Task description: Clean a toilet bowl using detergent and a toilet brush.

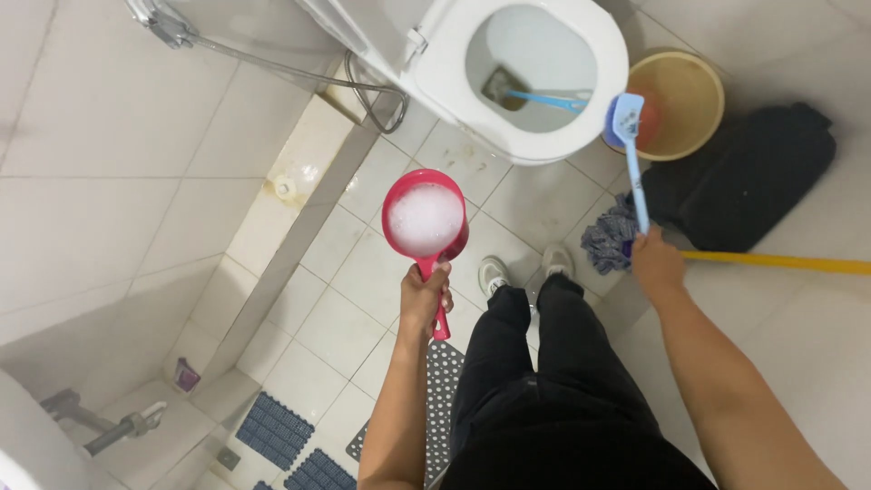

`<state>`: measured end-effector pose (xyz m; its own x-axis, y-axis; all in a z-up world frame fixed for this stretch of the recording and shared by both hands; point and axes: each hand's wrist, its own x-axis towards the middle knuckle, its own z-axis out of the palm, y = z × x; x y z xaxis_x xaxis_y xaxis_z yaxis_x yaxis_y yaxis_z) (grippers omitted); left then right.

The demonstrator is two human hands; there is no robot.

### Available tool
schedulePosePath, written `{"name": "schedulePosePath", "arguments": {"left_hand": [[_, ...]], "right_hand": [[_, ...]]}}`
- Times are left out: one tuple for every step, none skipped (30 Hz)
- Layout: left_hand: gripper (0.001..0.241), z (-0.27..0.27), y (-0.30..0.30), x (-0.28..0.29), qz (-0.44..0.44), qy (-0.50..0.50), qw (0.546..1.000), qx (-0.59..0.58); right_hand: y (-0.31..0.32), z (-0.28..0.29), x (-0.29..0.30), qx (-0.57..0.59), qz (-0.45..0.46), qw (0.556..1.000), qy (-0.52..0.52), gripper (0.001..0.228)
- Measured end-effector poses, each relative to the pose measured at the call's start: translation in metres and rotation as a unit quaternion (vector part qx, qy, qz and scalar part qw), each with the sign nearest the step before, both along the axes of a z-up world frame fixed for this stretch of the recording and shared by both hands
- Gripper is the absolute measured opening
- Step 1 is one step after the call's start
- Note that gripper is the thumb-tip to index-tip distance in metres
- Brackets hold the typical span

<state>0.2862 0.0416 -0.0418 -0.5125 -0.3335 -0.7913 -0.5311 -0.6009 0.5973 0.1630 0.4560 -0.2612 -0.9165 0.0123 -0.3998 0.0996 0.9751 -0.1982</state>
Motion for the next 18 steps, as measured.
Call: {"name": "schedulePosePath", "arguments": {"left_hand": [[0.023, 0.002, 0.003, 0.002, -0.005, 0.002, 1.000, 0.002], [0.022, 0.004, 0.004, 0.000, -0.008, 0.001, 1.000, 0.000], [0.022, 0.005, 0.004, -0.003, -0.011, 0.000, 1.000, -0.002], [0.022, 0.005, 0.007, -0.004, -0.014, -0.004, 1.000, -0.001], [0.022, 0.004, 0.010, -0.004, -0.020, -0.005, 1.000, -0.005], [0.022, 0.003, 0.013, -0.002, -0.025, -0.005, 1.000, -0.009], [0.022, 0.003, 0.017, -0.002, -0.027, -0.008, 1.000, -0.007], [0.023, 0.004, 0.019, -0.006, -0.031, -0.001, 0.999, -0.012], [0.023, 0.005, 0.021, -0.010, -0.036, 0.006, 0.999, -0.017], [0.023, 0.007, 0.023, -0.011, -0.039, 0.007, 0.999, -0.018], [0.024, 0.009, 0.025, -0.012, -0.041, 0.012, 0.999, -0.018], [0.024, 0.011, 0.027, -0.013, -0.040, 0.015, 0.999, -0.017], [0.024, 0.011, 0.030, -0.012, -0.040, 0.016, 0.999, -0.017], [0.024, 0.012, 0.032, -0.010, -0.039, 0.021, 0.999, -0.017], [0.025, 0.013, 0.033, -0.008, -0.038, 0.026, 0.999, -0.016], [0.025, 0.015, 0.035, -0.008, -0.040, 0.031, 0.999, -0.017], [0.025, 0.018, 0.037, -0.009, -0.043, 0.029, 0.998, -0.020], [0.025, 0.020, 0.039, -0.009, -0.046, 0.026, 0.998, -0.023]], "right_hand": [[-0.007, -0.002, 0.015, 0.002, -0.005, 1.000, 0.002, 0.033], [-0.018, -0.007, 0.023, -0.008, 0.002, 1.000, 0.026, 0.033], [-0.029, -0.013, 0.029, -0.018, 0.008, 0.999, 0.051, 0.034], [-0.045, 0.001, 0.028, -0.016, 0.006, 0.999, 0.047, 0.034], [-0.060, 0.014, 0.026, -0.043, 0.011, 0.999, 0.021, 0.037], [-0.074, 0.026, 0.025, -0.069, 0.017, 0.997, -0.006, 0.039], [-0.073, 0.031, 0.025, -0.067, 0.016, 0.998, -0.009, 0.039], [-0.075, 0.037, 0.018, -0.050, 0.050, 0.997, -0.033, 0.035], [-0.078, 0.043, 0.010, -0.033, 0.084, 0.994, -0.055, 0.033], [-0.065, 0.043, 0.006, -0.033, 0.081, 0.995, -0.054, 0.033], [-0.052, 0.044, 0.002, -0.034, 0.064, 0.996, -0.054, 0.034], [-0.039, 0.045, -0.003, -0.035, 0.049, 0.997, -0.055, 0.034], [-0.039, 0.039, 0.000, -0.035, 0.049, 0.997, -0.054, 0.034], [-0.040, 0.032, 0.005, -0.033, 0.036, 0.997, -0.056, 0.035], [-0.041, 0.026, 0.010, -0.031, 0.023, 0.998, -0.058, 0.035], [-0.061, 0.037, 0.015, -0.032, 0.021, 0.998, -0.054, 0.035], [-0.081, 0.048, 0.020, -0.038, 0.038, 0.996, -0.076, 0.035], [-0.101, 0.058, 0.027, -0.044, 0.055, 0.993, -0.099, 0.036]]}}
